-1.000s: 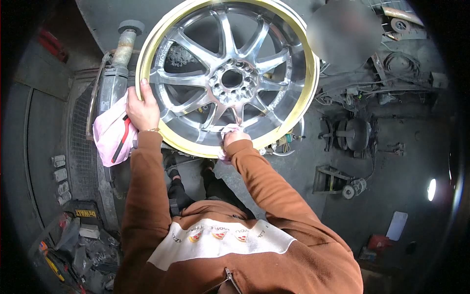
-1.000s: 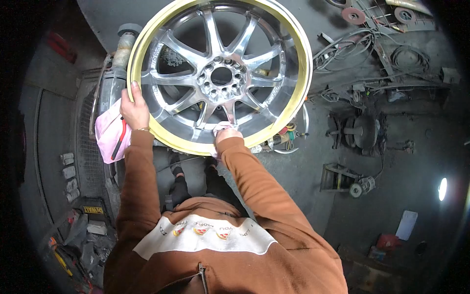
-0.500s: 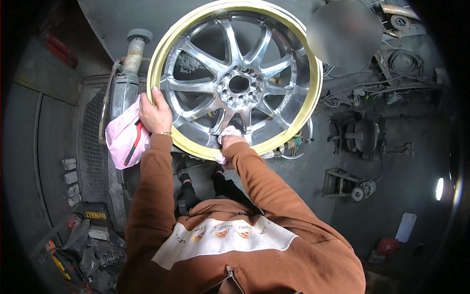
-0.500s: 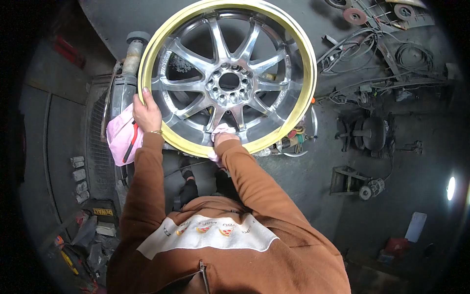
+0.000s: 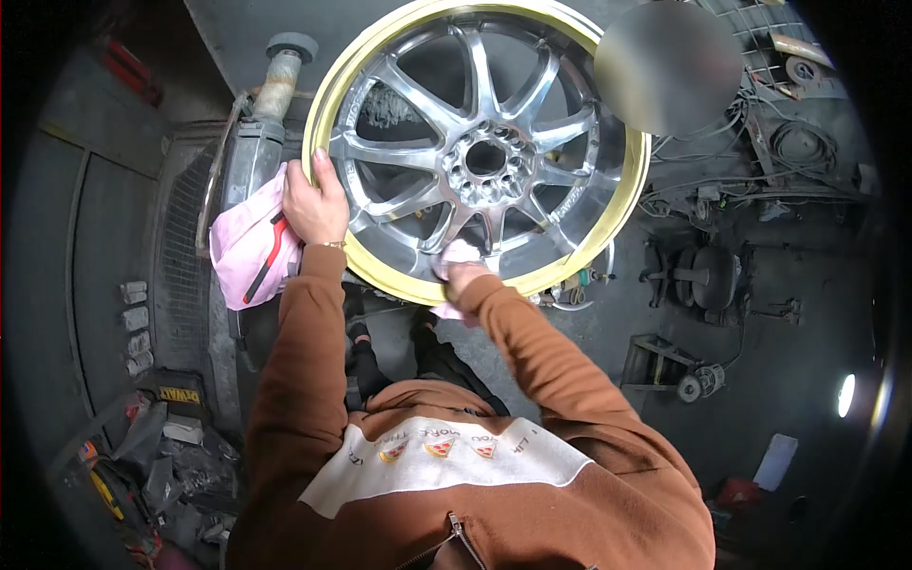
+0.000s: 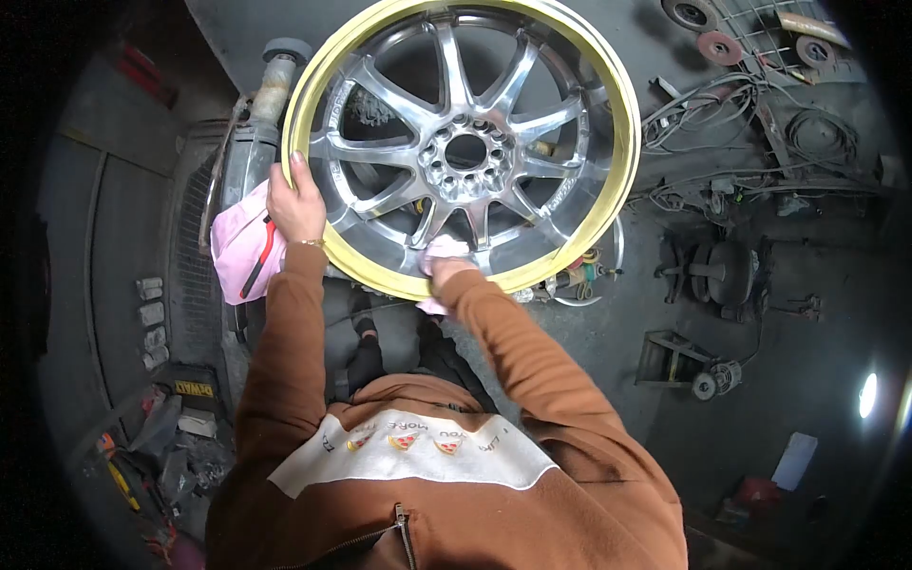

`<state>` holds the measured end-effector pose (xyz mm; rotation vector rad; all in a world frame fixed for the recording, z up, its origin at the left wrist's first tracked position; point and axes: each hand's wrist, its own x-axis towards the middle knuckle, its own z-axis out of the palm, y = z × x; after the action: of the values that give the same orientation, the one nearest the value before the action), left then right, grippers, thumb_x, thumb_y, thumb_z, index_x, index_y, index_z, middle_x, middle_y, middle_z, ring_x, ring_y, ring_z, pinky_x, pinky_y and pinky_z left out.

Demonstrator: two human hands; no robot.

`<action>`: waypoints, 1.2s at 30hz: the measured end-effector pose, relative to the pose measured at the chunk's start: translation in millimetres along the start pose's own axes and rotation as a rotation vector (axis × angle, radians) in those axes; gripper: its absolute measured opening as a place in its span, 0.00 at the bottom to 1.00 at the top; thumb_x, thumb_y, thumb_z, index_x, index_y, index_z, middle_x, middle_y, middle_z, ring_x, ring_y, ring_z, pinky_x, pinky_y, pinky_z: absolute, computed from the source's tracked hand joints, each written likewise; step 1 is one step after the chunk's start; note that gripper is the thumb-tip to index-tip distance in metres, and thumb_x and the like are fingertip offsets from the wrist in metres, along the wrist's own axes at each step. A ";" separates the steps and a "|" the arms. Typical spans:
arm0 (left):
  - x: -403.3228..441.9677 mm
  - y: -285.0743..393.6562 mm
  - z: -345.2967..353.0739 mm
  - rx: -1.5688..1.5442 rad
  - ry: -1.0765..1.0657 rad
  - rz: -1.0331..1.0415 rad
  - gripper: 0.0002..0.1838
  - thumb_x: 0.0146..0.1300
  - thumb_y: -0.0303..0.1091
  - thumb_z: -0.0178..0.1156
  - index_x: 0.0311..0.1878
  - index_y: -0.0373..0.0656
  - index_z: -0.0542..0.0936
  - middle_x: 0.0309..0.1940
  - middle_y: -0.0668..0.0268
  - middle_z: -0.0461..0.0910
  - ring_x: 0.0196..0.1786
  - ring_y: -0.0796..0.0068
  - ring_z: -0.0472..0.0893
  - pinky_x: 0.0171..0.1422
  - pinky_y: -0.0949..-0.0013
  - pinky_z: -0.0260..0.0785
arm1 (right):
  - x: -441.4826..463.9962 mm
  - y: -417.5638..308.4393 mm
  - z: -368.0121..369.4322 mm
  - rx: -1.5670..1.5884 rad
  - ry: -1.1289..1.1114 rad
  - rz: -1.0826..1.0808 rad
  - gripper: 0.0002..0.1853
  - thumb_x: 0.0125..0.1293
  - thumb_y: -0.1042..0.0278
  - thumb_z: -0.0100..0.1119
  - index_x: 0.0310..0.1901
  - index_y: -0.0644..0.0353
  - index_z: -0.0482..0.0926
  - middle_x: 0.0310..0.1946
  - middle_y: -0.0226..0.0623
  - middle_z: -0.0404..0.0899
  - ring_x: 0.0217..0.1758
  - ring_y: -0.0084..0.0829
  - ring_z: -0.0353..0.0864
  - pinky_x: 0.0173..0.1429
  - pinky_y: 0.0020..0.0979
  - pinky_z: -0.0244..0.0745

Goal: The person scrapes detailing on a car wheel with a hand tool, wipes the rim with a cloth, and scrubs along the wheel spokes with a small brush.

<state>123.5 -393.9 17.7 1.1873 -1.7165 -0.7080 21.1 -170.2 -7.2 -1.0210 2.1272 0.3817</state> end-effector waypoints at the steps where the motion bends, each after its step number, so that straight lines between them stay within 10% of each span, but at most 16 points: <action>1: -1.5 -0.1 -0.4 0.002 -0.001 -0.004 0.21 0.69 0.45 0.51 0.34 0.32 0.74 0.29 0.42 0.77 0.35 0.38 0.75 0.39 0.47 0.64 | -1.0 -9.0 -1.7 -0.006 0.070 -0.059 0.15 0.61 0.60 0.52 0.41 0.58 0.83 0.41 0.46 0.83 0.47 0.37 0.83 0.53 0.34 0.76; 12: -0.7 -1.7 2.2 0.028 0.039 0.027 0.20 0.67 0.45 0.53 0.31 0.34 0.73 0.27 0.45 0.76 0.33 0.41 0.75 0.38 0.49 0.65 | -11.6 -20.8 -26.0 -0.204 -0.046 -0.118 0.20 0.49 0.58 0.69 0.43 0.58 0.81 0.45 0.41 0.82 0.49 0.39 0.82 0.52 0.37 0.77; 36: -0.8 -4.9 4.0 0.021 0.068 0.028 0.21 0.66 0.46 0.54 0.29 0.34 0.73 0.25 0.47 0.75 0.31 0.41 0.75 0.36 0.47 0.64 | -11.2 -16.2 0.4 0.018 0.071 0.080 0.14 0.58 0.65 0.54 0.42 0.60 0.83 0.44 0.49 0.82 0.51 0.41 0.82 0.55 0.37 0.75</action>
<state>122.0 -395.2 11.7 1.1865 -1.6851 -0.6271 38.4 -174.3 1.3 -0.9543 2.2359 0.3685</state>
